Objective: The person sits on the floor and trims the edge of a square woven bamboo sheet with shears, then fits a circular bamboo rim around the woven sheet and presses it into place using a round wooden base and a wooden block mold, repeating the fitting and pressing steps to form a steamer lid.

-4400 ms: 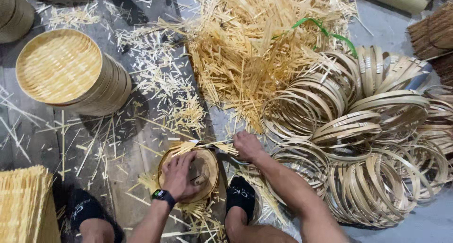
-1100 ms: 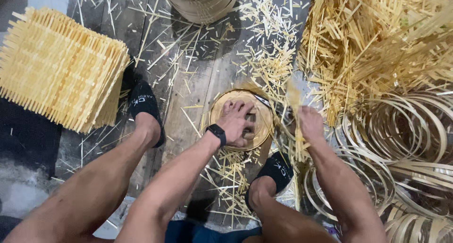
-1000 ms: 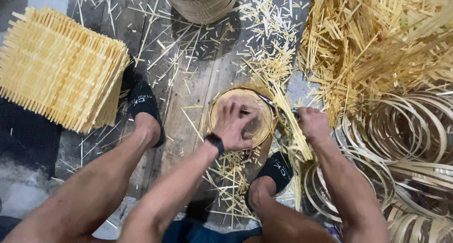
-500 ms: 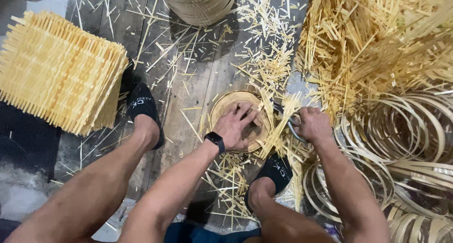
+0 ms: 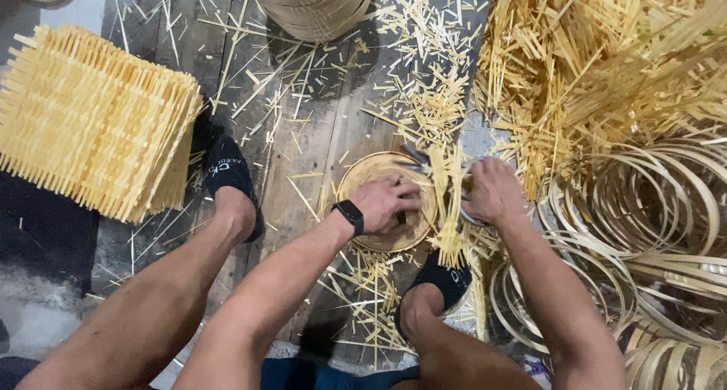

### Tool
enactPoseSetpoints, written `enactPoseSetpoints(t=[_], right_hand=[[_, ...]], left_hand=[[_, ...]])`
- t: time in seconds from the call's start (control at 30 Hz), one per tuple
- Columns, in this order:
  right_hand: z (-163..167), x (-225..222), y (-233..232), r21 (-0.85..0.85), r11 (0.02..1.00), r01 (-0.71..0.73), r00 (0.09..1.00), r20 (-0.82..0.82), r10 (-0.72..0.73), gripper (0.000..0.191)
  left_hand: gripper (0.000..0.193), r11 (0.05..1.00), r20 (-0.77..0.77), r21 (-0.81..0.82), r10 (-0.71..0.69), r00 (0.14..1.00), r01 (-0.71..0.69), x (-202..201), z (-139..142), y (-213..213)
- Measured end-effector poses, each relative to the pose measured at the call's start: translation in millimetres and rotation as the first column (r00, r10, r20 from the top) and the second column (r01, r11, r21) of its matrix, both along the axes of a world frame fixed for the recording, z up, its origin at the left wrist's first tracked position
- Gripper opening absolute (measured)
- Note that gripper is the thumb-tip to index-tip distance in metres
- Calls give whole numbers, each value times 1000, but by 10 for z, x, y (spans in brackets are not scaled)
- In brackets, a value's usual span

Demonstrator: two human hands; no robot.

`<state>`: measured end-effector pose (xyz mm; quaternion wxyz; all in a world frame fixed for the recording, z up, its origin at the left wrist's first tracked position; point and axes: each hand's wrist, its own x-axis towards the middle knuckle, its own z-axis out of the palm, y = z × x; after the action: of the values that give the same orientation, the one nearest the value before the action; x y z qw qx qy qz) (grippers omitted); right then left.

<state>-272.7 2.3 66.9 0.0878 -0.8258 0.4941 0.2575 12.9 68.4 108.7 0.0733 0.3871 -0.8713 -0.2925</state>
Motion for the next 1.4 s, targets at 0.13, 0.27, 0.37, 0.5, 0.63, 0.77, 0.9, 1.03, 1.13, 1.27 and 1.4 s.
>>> enactPoseSetpoints(t=[0.13,0.27,0.37,0.5,0.63,0.77,0.9,1.03,1.13,1.27,1.4], right_hand=[[-54,45,-31,-43,999,-14,998,62,16,43],[28,-192,-23,92,996,10,1000,-15,-9,31],[92,-336,-121,65,997,-45,999,-13,46,30],[158,-421,-189,-51,989,-138,988,62,141,38],[139,-294,-107,35,999,-13,1000,10,12,58],[80,8,-69,57,997,44,998,47,-47,53],[208,88,-125,119,992,44,999,-11,-43,45],[460,-275,-286,-20,927,375,877,332,-347,38],[560,-725,-397,-45,675,737,660,266,-702,59],[406,-898,-166,150,559,815,504,291,-813,64],[321,-672,369,207,490,847,419,306,-855,101]], left_hand=[[52,999,-24,-9,-54,998,54,-1,-36,-13],[49,991,-17,78,-104,994,105,24,-54,-43],[50,989,-37,82,-124,992,126,-16,-78,-72],[51,990,-107,66,-114,988,122,-82,-97,-67],[42,992,-51,35,-122,991,124,-112,-91,-45],[45,990,-65,38,-137,988,139,-114,-112,-73],[50,986,-78,70,-147,986,153,-88,-166,-102],[44,998,-127,28,-48,991,52,-88,-155,-13],[50,985,-112,-8,168,979,-170,-138,-86,126],[83,883,-172,106,470,866,-458,-121,-63,180],[70,686,76,67,721,689,-725,32,-276,-14]])
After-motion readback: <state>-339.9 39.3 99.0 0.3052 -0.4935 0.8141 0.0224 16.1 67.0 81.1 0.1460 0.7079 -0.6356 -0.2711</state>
